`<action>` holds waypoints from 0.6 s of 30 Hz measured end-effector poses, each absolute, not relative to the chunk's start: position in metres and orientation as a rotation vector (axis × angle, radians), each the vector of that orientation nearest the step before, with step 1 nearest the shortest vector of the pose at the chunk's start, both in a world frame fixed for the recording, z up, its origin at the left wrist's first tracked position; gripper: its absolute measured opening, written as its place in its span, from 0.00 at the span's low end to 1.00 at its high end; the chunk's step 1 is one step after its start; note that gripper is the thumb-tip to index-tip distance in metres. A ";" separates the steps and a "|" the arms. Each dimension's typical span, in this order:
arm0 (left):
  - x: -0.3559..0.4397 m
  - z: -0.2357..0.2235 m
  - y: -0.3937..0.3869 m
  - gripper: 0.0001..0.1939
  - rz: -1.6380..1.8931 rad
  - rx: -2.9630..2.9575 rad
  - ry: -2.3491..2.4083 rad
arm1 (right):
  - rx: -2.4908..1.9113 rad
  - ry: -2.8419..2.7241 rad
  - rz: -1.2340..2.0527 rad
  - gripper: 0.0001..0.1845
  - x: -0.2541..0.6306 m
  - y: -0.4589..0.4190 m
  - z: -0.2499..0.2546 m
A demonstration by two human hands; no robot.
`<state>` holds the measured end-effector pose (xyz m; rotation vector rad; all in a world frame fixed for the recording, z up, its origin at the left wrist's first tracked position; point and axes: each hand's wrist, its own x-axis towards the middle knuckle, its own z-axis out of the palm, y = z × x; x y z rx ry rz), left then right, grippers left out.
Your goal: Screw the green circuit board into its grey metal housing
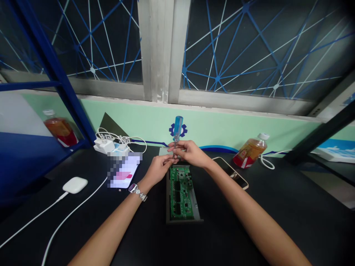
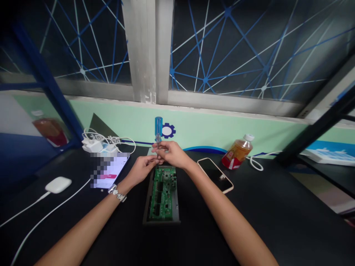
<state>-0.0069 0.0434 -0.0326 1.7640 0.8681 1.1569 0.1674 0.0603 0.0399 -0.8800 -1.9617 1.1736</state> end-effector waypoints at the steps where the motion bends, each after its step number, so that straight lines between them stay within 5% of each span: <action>1: -0.007 -0.032 0.043 0.14 1.153 1.781 0.865 | -0.883 -1.942 1.196 0.15 0.168 0.061 0.039; 7: -0.001 -0.032 0.041 0.11 1.266 1.798 0.930 | -0.932 -1.901 1.023 0.10 0.166 0.063 0.031; 18: -0.002 -0.040 0.045 0.08 1.350 1.764 1.049 | -1.097 -1.864 0.659 0.16 0.154 0.062 0.027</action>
